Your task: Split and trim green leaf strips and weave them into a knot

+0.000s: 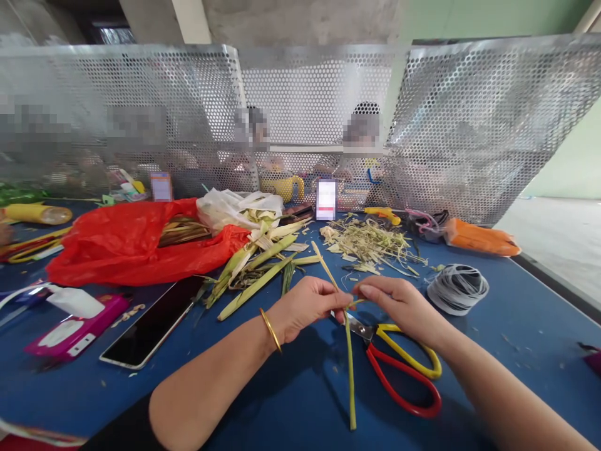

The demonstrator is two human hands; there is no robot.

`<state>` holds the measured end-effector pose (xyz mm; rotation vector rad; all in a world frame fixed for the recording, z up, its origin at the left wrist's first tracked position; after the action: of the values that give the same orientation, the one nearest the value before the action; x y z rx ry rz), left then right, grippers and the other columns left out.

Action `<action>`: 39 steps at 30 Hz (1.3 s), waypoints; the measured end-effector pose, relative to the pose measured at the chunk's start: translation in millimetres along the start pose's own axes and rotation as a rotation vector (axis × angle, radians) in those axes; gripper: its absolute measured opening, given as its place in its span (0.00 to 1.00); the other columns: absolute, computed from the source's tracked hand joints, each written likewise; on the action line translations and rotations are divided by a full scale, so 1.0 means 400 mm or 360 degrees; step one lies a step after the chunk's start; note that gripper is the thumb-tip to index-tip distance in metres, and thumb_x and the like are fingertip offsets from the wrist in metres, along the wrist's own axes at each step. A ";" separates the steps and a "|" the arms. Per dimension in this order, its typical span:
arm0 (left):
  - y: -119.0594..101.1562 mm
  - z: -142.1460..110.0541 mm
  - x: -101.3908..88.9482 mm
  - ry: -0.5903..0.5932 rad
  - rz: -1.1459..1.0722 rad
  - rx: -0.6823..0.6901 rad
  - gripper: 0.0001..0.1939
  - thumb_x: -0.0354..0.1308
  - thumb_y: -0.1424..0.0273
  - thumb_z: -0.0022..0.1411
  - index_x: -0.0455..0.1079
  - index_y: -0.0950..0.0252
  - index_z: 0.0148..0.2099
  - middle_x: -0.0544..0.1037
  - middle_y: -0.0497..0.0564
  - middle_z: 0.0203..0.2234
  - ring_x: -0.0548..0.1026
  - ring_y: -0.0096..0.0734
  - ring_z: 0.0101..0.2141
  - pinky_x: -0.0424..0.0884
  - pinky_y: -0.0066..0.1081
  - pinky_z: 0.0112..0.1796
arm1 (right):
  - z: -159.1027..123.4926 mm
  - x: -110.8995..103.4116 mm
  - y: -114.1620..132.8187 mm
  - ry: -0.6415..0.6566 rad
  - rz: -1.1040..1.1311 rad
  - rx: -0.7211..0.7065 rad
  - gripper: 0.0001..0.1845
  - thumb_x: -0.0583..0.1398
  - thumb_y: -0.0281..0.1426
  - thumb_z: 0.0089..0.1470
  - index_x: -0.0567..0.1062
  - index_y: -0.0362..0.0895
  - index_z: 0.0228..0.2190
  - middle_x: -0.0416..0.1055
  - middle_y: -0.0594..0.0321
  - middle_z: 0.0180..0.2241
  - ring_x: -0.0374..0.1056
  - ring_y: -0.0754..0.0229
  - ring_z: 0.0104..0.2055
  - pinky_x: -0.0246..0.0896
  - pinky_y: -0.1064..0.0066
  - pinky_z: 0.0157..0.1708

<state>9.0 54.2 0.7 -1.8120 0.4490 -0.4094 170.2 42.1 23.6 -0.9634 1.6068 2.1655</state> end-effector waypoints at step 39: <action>0.008 0.007 0.004 -0.0155 -0.0680 0.0092 0.14 0.71 0.72 0.42 0.78 0.69 0.35 0.81 0.55 0.28 0.77 0.30 0.32 0.69 0.26 0.37 | -0.068 0.129 0.107 -0.0260 -0.1518 -0.1168 0.17 0.46 0.22 0.64 0.73 0.39 0.35 0.70 0.55 0.29 0.66 0.54 0.33 0.54 0.62 0.37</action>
<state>11.4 55.0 -3.3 -1.8593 -0.0228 -0.6162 116.9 -6.3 17.3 -1.3119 0.0976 1.9688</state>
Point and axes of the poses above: each hand's wrist, its own z-axis towards the middle knuckle, its own x-axis out of the palm, y = z × x, the point moved 4 cm from there along z, towards the middle knuckle
